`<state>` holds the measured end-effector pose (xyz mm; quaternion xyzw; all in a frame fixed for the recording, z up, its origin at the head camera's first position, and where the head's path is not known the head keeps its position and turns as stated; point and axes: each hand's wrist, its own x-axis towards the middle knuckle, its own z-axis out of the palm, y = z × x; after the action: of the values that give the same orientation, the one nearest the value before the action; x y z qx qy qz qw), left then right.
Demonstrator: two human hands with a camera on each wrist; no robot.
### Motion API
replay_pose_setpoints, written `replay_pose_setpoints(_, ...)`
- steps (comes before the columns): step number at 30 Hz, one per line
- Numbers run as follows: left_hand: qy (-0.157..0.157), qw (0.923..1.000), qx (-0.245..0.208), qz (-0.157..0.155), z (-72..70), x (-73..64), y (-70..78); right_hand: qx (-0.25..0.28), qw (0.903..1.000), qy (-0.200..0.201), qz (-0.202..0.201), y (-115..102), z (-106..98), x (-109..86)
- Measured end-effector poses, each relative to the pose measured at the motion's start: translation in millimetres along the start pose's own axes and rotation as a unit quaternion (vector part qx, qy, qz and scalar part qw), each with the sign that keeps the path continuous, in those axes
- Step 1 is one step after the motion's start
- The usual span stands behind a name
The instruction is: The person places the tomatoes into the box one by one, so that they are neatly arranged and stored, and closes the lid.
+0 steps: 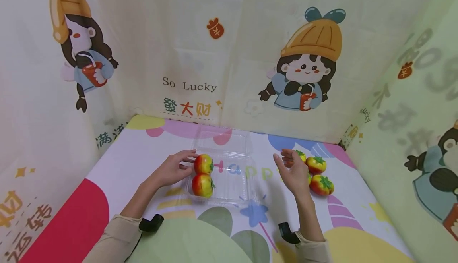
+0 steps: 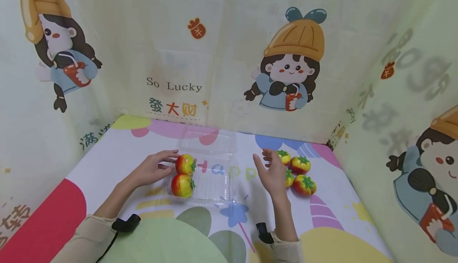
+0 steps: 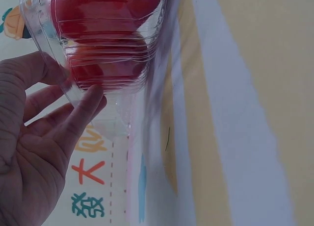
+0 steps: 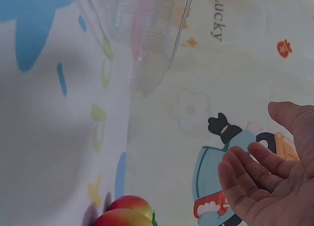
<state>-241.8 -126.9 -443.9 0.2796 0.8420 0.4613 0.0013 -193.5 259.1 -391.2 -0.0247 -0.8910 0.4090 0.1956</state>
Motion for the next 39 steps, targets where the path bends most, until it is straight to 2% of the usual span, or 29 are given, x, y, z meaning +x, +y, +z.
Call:
replay_pose_setpoints(6, 0.0, 1.0, 0.0, -0.002, 0.0, 1.6, -1.8, -0.026, 0.9989, -0.006, 0.038, 4, -5, 1.2)
replay_pose_setpoints(12, 0.001, 0.9999, -0.002, -0.011, 0.0, 0.5, -0.4, -0.03, 0.9974, -0.01, 0.064, 9, -12, 4.7)
replay_pose_setpoints(18, 0.002, 0.9999, -0.004, -0.01, -0.5, -0.3, 0.6, -0.023, 0.9981, 0.004, 0.056, 19, -20, 6.4)
replay_pose_setpoints(21, 0.002, 1.0, -0.004, -0.007, -0.3, -0.2, 0.6, -0.019, 0.9977, 0.006, 0.065, 24, -24, 7.5)
replay_pose_setpoints(30, 0.002, 1.0, -0.001, -0.007, 0.5, 1.0, 0.4, -0.04, 0.9933, -0.017, 0.107, 33, -39, 8.8)
replay_pose_setpoints(39, 0.001, 1.0, 0.0, -0.007, 0.1, 0.4, 1.8, -0.067, 0.9893, -0.051, 0.118, 44, -43, 12.2)
